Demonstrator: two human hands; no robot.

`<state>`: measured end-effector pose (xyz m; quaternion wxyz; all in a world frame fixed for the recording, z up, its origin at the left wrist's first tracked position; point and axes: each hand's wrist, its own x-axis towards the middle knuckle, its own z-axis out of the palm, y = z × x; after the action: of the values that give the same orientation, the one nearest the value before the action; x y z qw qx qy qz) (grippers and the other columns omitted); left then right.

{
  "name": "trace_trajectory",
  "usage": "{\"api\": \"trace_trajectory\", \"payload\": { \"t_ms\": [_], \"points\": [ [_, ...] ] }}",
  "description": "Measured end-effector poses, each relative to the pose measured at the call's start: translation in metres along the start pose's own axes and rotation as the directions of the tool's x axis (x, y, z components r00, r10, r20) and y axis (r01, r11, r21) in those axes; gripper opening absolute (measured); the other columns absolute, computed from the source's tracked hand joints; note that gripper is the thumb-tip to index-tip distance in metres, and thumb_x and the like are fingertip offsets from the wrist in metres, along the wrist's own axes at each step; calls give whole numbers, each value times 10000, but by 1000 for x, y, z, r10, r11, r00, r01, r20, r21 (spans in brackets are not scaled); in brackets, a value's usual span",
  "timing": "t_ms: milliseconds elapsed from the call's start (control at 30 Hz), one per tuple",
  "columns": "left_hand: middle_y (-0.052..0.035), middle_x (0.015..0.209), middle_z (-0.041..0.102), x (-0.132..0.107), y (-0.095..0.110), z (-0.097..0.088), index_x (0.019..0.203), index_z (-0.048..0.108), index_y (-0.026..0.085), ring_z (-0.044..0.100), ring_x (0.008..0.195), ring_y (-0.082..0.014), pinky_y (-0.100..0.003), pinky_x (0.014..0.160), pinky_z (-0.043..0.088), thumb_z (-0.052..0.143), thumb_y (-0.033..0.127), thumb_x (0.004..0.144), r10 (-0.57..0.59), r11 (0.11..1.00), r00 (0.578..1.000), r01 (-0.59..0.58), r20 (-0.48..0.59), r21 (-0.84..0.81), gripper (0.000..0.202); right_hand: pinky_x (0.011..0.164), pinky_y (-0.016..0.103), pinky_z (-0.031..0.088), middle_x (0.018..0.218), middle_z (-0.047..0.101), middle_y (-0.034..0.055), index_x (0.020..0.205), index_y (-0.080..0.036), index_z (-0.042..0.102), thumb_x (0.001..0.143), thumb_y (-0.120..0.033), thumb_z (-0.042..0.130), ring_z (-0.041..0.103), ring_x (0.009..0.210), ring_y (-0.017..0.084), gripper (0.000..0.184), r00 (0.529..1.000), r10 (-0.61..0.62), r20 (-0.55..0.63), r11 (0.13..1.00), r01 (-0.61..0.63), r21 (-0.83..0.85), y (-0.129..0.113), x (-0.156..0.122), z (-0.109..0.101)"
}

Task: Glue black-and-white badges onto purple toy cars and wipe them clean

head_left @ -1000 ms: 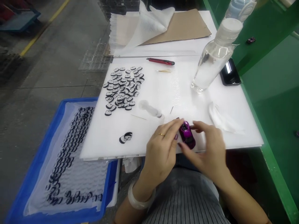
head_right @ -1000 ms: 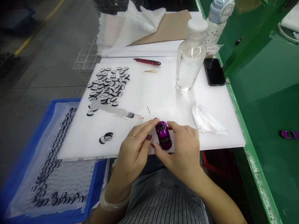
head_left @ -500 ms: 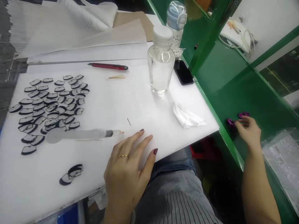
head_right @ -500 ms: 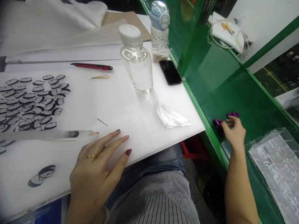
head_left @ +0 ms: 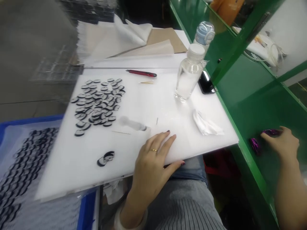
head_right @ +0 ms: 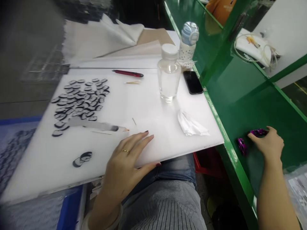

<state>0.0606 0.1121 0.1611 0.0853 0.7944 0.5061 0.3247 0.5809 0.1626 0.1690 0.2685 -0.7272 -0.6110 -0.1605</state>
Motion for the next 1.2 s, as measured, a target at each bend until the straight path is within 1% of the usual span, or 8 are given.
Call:
{"api": "trace_trajectory", "payload": {
  "t_ms": [133, 233, 333, 500, 667, 867, 967, 1200],
  "points": [
    [-149, 1371, 580, 1, 0, -1, 1473, 379, 170, 543, 1251, -323, -479, 1037, 509, 810, 485, 757, -31, 999, 997, 33, 72, -22, 892, 620, 388, 481, 1042, 720, 130, 1168, -268, 616, 559, -317, 863, 692, 851, 311, 659, 956, -293, 25, 940, 283, 191, -151, -9, 6],
    [-154, 1427, 534, 0, 0, -3, 1512, 297, 201, 528, 1298, -325, -483, 1062, 501, 846, 472, 721, -83, 995, 994, 87, 74, -54, 1000, 903, 419, 558, 1309, 628, 124, 1407, -235, 447, 679, -253, 755, 642, 1152, 299, 791, 630, -745, 217, 569, 432, 700, -272, -22, 2],
    [-163, 1456, 505, -2, 0, -4, 1507, 270, 203, 507, 1339, -321, -480, 1081, 493, 859, 374, 727, -148, 983, 988, 151, 33, -102, 993, 926, 380, 572, 1269, 656, 83, 1358, -248, 491, 730, -193, 745, 648, 1151, 242, 679, 386, -878, 283, 413, 313, 855, -334, -16, -1],
    [-158, 1384, 566, 4, 4, -5, 1379, 448, 150, 549, 1263, -331, -508, 1050, 501, 861, 330, 711, -105, 986, 992, 112, 66, -122, 806, 799, 388, 560, 1048, 725, 77, 1103, -228, 648, 884, -296, 700, 680, 947, 237, 235, 654, -754, 53, 454, 461, 763, -375, 12, 5],
    [-103, 1158, 674, 9, 4, -7, 1178, 604, 153, 620, 1057, -312, -485, 886, 558, 770, 255, 742, -131, 977, 989, 142, 75, -161, 478, 874, 503, 489, 970, 715, 61, 829, -209, 633, 905, -281, 665, 644, 931, 271, 109, 466, -877, 118, 342, 433, 834, -419, 5, 12],
    [-95, 1363, 614, 10, 6, -5, 1322, 551, 158, 600, 1195, -281, -463, 987, 525, 731, 236, 754, -144, 973, 989, 149, 42, -174, 601, 640, 322, 489, 881, 580, 4, 1003, -284, 602, 1008, -299, 497, 557, 714, 160, 106, 806, -588, 69, 34, -60, 998, -376, -11, 26],
    [-99, 1281, 666, 12, 7, 0, 1256, 600, 135, 639, 1135, -278, -447, 934, 549, 740, 272, 715, -181, 970, 983, 172, -40, -172, 575, 561, 313, 421, 755, 495, 0, 916, -261, 588, 991, -487, 481, 475, 645, 167, 262, 772, -607, 191, 69, -188, 980, -360, -21, 28],
    [-89, 1234, 697, 15, 8, 3, 1208, 648, 134, 663, 1109, -270, -442, 911, 562, 744, 291, 699, -207, 965, 973, 186, -101, -185, 542, 479, 318, 237, 457, 176, -54, 549, -197, 291, 925, -696, 422, 165, 441, 105, 639, 686, -708, 165, -466, -630, 621, -354, -31, 7]
  ]
}}
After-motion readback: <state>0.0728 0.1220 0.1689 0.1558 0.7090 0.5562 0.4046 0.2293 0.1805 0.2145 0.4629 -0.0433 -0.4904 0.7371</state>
